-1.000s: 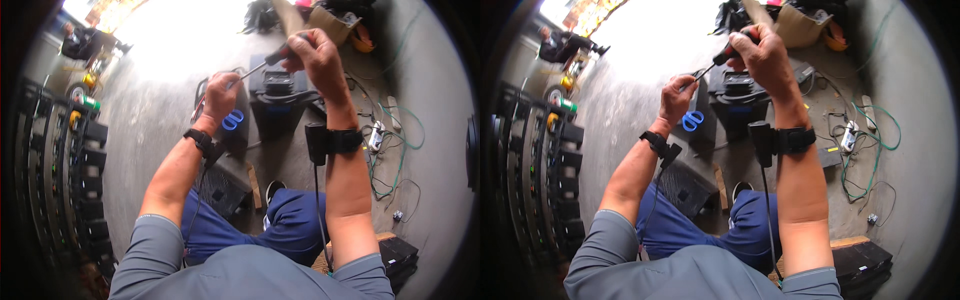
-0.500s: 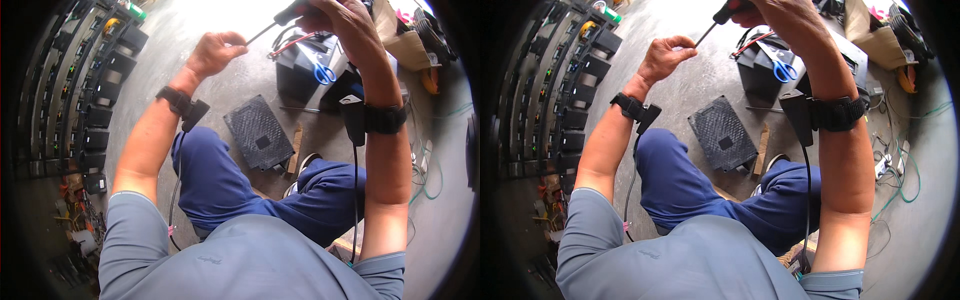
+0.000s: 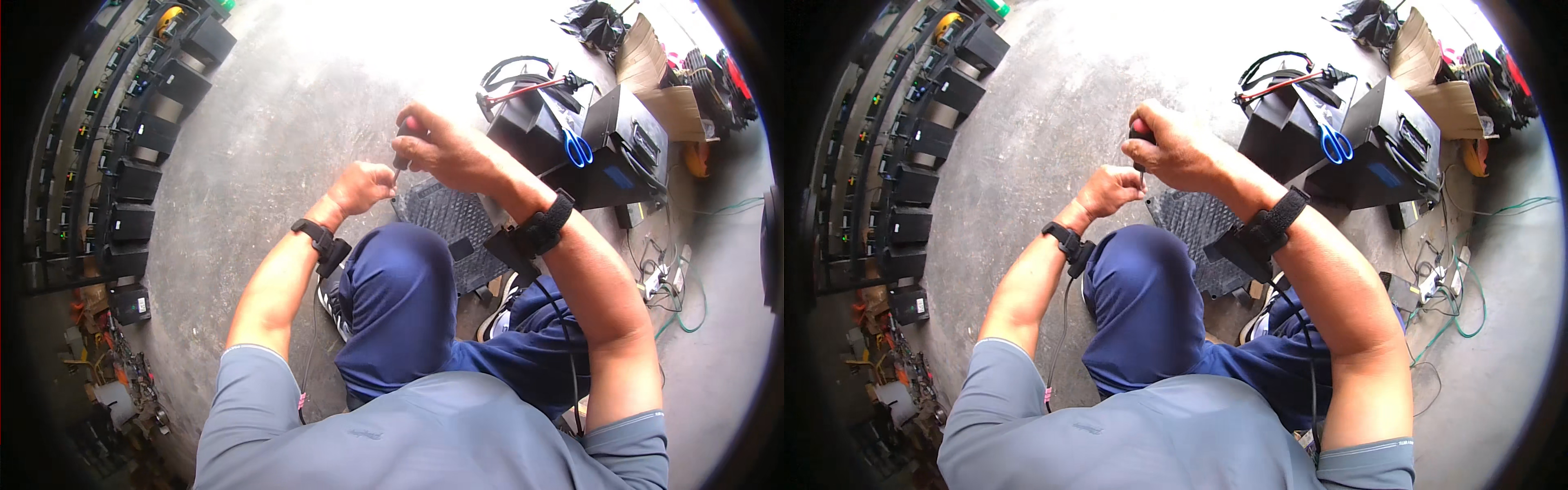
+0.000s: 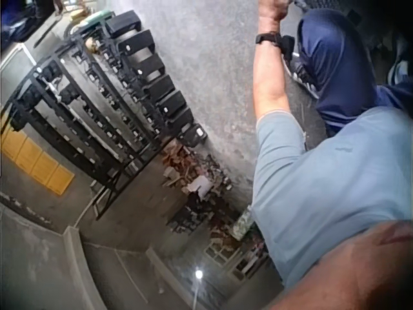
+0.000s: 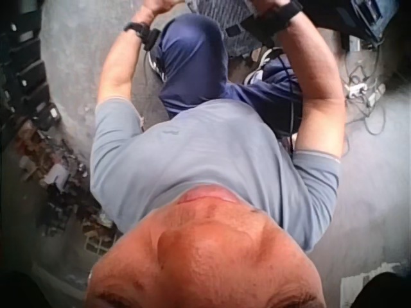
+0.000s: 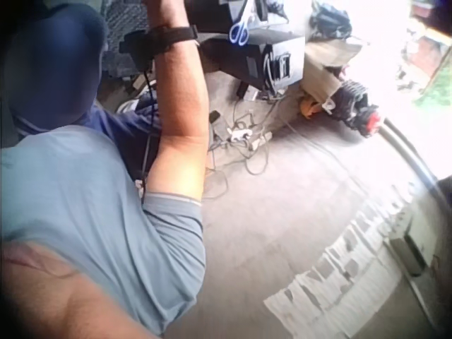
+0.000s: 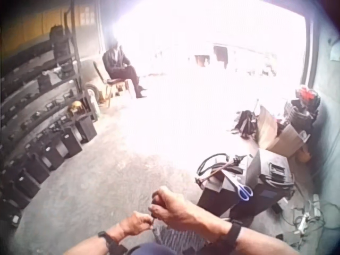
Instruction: The recorder is repairing or maintaining several large battery units using tools and tape.
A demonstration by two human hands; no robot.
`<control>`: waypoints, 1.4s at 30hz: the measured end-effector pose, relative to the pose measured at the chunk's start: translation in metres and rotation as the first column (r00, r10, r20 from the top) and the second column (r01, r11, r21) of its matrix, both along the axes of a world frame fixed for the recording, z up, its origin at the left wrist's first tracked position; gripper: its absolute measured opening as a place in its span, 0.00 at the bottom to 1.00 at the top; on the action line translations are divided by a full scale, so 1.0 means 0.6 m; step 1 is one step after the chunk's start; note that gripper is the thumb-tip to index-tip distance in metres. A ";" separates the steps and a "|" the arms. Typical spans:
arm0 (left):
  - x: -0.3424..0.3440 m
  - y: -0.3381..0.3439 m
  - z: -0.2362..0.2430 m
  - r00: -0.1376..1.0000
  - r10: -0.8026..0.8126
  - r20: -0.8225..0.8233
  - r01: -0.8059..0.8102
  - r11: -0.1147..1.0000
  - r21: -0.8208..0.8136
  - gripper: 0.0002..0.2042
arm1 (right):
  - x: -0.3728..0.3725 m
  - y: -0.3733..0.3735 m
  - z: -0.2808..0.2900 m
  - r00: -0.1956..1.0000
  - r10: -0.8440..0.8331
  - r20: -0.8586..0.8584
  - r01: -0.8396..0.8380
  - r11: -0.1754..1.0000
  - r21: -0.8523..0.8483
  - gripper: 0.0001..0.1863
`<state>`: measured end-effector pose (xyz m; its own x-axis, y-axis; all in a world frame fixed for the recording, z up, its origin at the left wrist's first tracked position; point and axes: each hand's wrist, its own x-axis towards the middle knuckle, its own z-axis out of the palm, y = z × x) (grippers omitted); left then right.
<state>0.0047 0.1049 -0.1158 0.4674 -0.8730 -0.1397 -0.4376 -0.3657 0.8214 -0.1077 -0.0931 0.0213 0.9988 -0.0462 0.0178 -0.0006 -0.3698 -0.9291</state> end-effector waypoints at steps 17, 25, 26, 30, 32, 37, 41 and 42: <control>-0.013 0.014 -0.126 0.993 0.095 0.071 -0.091 0.994 -0.063 0.11 | 0.048 0.052 -0.098 0.990 0.139 0.024 -0.129 0.963 -0.235 0.14; -0.004 0.044 -0.227 0.964 -0.007 0.265 -0.013 0.997 0.072 0.05 | 0.041 0.078 -0.185 0.965 0.262 0.000 -0.249 0.916 -0.316 0.11; -0.021 0.010 -0.186 0.980 0.011 0.200 -0.022 0.998 0.055 0.06 | 0.025 0.066 -0.207 0.971 0.235 -0.037 -0.233 0.907 -0.350 0.11; -0.018 0.031 -0.121 0.994 0.087 0.064 -0.093 0.991 0.099 0.11 | 0.016 0.087 -0.227 0.952 0.302 -0.054 -0.303 0.898 -0.320 0.12; -0.003 0.048 -0.106 0.996 0.091 -0.019 -0.088 0.987 0.135 0.13 | 0.027 0.092 -0.216 0.955 0.286 -0.074 -0.293 0.884 -0.365 0.13; 0.009 0.049 -0.029 0.870 0.154 -0.468 -0.219 0.972 -0.087 0.14 | 0.008 0.091 -0.181 0.956 0.216 -0.199 -0.290 0.805 -0.517 0.19; -0.016 0.031 0.056 0.898 0.211 -0.387 -0.217 0.976 0.028 0.16 | -0.004 0.096 -0.225 0.975 0.138 -0.175 -0.200 0.887 -0.417 0.24; -0.020 0.026 0.065 0.907 0.217 -0.361 -0.200 0.976 0.083 0.18 | -0.005 0.096 -0.241 0.979 0.128 -0.158 -0.179 0.911 -0.372 0.25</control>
